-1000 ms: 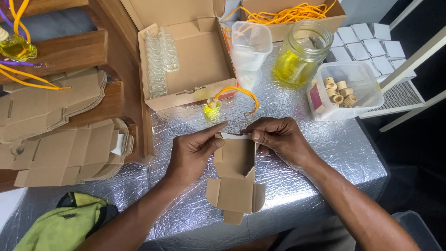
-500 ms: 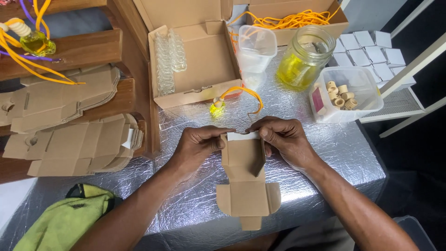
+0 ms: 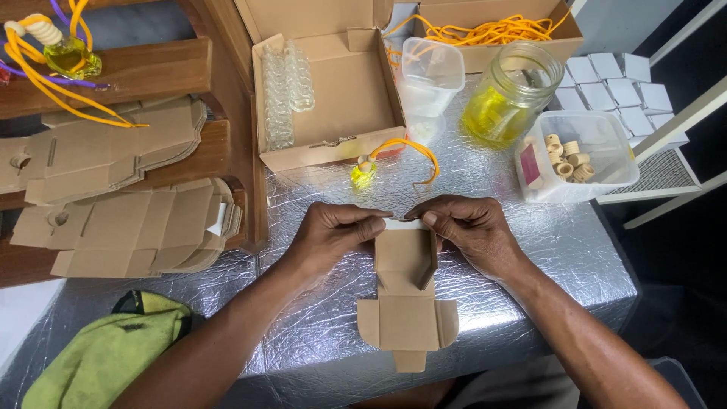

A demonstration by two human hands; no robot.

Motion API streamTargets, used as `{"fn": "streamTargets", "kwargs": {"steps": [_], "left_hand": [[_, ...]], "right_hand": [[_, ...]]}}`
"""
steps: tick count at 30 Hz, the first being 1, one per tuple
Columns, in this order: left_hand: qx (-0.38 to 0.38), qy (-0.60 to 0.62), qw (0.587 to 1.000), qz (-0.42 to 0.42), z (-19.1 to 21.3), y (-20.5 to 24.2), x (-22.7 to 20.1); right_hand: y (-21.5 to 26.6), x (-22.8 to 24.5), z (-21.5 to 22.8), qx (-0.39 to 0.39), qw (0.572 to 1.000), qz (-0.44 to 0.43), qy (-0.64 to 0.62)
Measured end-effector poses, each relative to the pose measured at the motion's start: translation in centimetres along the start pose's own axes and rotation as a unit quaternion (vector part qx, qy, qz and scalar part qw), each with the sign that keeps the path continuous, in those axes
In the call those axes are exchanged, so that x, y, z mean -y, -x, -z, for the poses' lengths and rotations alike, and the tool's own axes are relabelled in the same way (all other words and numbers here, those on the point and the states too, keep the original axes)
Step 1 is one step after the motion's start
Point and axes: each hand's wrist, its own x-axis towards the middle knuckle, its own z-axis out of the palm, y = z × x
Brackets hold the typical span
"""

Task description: Assembling a perfume bottle by threading a cord through a wooden cap and packaging it into a small cardboard box.

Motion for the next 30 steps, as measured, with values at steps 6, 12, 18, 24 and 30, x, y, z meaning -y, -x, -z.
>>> {"fn": "streamTargets", "kwargs": {"steps": [6,12,18,24,30], "left_hand": [[-0.006,-0.034,0.999,0.005,-0.1,0.3,-0.1],[0.105,-0.140,0.984,-0.029,-1.1,1.0,-1.8],[0.110,-0.253,0.958,-0.080,-2.1,1.5,-3.0],[0.075,-0.416,0.893,-0.152,-3.9,2.5,-3.8],[0.055,-0.489,0.854,-0.172,-3.1,2.7,-3.3]], "right_hand": [[-0.1,0.6,-0.2,0.031,0.999,0.024,0.022],[-0.5,1.6,-0.2,0.061,0.995,0.044,0.068],[-0.3,3.2,-1.2,0.050,0.995,0.043,0.073],[-0.7,3.3,-2.0,0.059,0.989,0.105,0.083],[-2.0,3.9,-1.6,0.117,0.986,0.105,0.059]]}}
